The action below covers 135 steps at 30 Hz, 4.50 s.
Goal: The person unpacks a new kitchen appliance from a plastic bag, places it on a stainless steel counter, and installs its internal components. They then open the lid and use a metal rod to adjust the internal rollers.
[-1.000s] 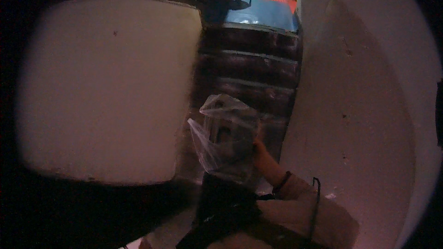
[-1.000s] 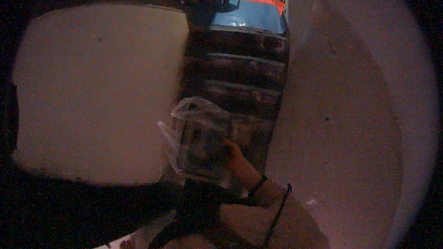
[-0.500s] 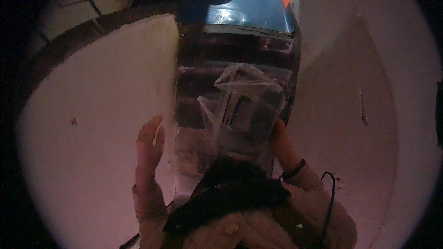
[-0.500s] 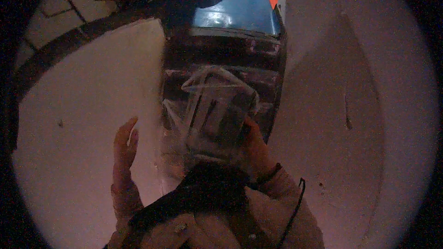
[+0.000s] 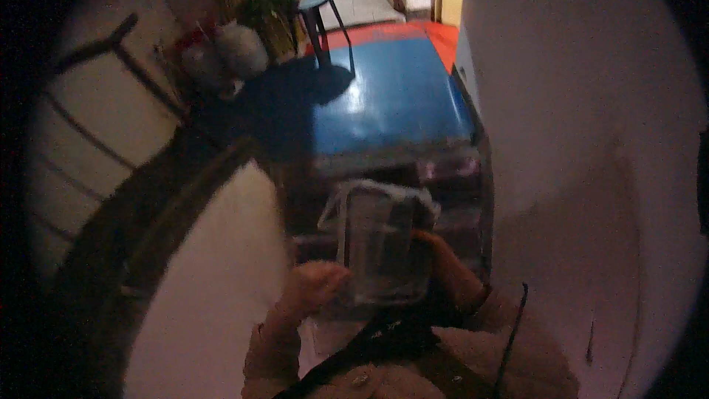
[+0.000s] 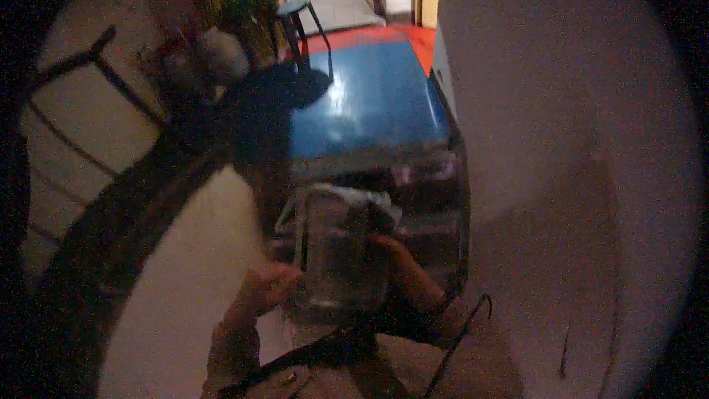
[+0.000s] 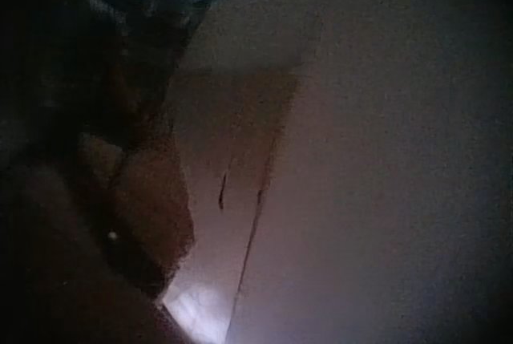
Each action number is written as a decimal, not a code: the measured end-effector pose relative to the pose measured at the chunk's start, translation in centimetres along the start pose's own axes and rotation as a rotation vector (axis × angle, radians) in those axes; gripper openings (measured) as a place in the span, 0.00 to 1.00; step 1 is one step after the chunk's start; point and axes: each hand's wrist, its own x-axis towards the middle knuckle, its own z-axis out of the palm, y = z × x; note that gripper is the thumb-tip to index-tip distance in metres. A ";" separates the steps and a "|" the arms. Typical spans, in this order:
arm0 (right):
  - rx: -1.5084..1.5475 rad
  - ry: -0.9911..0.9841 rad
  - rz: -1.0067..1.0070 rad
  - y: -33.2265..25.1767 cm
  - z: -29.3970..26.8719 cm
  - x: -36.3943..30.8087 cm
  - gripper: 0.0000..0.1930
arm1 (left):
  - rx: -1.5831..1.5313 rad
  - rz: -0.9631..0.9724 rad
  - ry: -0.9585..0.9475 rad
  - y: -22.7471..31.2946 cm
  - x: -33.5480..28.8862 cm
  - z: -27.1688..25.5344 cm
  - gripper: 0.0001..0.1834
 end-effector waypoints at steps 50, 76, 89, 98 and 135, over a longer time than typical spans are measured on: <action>0.076 0.099 0.238 -105.4 44.2 60.6 0.18 | -0.756 -1.093 0.028 -5.1 107.0 -58.9 0.22; 0.029 0.192 0.225 -151.5 49.4 120.1 0.16 | -0.980 -0.916 0.405 -34.7 168.9 -79.6 0.15; -0.003 -0.092 0.363 -163.4 54.0 136.2 0.11 | -0.876 -1.103 0.602 -38.0 183.2 -86.5 0.14; -0.029 -0.002 0.354 -169.4 59.6 148.4 0.10 | -0.849 -0.845 0.581 -49.7 192.2 -94.3 0.17; 0.341 0.022 0.204 -204.9 75.3 210.8 0.11 | -1.081 -0.680 0.660 -81.4 244.3 -126.6 0.23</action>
